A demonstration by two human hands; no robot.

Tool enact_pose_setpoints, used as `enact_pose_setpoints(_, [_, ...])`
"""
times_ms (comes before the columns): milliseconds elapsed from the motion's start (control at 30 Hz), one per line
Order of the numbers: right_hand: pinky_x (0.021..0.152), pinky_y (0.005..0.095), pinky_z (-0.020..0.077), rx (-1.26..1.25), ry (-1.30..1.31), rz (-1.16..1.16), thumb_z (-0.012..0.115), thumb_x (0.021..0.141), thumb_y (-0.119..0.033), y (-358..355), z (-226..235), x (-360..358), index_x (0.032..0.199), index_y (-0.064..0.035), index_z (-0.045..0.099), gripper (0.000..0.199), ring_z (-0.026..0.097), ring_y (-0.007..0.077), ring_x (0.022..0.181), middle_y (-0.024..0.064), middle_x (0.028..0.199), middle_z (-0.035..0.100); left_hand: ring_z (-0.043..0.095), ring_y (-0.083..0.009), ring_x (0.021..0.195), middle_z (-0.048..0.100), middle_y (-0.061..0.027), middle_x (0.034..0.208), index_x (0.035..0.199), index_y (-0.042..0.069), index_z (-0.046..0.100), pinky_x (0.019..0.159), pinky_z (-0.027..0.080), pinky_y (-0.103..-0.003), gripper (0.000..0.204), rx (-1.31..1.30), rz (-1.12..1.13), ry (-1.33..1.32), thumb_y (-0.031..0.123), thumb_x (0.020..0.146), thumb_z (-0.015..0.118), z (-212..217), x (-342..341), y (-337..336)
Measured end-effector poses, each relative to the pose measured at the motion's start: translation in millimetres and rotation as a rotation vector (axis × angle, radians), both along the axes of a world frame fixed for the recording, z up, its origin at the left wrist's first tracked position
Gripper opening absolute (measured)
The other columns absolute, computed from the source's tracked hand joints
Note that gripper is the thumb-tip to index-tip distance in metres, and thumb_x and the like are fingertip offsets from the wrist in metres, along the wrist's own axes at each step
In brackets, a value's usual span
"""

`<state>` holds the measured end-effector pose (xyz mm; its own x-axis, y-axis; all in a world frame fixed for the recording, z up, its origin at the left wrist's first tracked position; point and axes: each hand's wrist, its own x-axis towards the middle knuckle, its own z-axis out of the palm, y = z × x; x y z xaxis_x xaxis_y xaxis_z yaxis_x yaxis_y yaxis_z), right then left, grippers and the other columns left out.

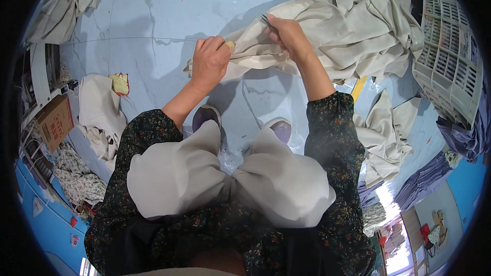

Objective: Inspecting and trimming loose threads from fabric pieces in a workshop.

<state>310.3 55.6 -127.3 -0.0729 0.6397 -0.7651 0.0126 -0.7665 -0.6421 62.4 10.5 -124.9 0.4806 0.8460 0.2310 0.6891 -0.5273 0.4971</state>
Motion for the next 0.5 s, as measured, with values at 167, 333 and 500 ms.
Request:
enact_pose_setpoints(167, [0.044, 0.027, 0.0203, 0.028, 0.069, 0.027, 0.055, 0.1, -0.04, 6.4, 4.4, 1.3, 0.082, -0.0056, 0.067, 0.041, 0.028, 0.0053, 0.046, -0.0073, 0.056, 0.046, 0.056, -0.0237, 0.081, 0.053, -0.0054, 0.083, 0.087, 0.006, 0.065, 0.077, 0.039, -0.037, 0.006, -0.003, -0.005, 0.001, 0.005, 0.083, 0.068, -2.2, -0.2, -1.9])
enact_pose_setpoints(333, [0.044, 0.0269, 0.0186, -0.021, 0.078, -0.008, 0.054, 0.101, -0.039, 1.6, 8.4, 5.6, 0.081, -0.0079, 0.066, 0.039, 0.026, 0.0053, 0.046, -0.008, 0.056, 0.044, 0.056, -0.0232, 0.081, 0.053, -0.0052, 0.083, 0.088, 0.006, 0.066, 0.078, 0.039, -0.037, 0.007, 0.001, 0.0, 0.002, 0.005, 0.082, 0.068, -2.2, -0.3, -2.2])
enact_pose_setpoints(500, [0.043, 0.0272, 0.0179, -0.088, 0.127, -0.047, 0.054, 0.101, -0.037, -0.9, 5.0, 2.0, 0.081, -0.0092, 0.064, 0.036, 0.027, 0.005, 0.046, -0.009, 0.055, 0.042, 0.055, -0.0251, 0.076, 0.052, -0.006, 0.079, 0.078, 0.006, 0.06, 0.073, 0.039, -0.038, 0.006, 0.03, -0.009, -0.026, 0.002, 0.077, 0.064, -2.2, 0.1, -3.9])
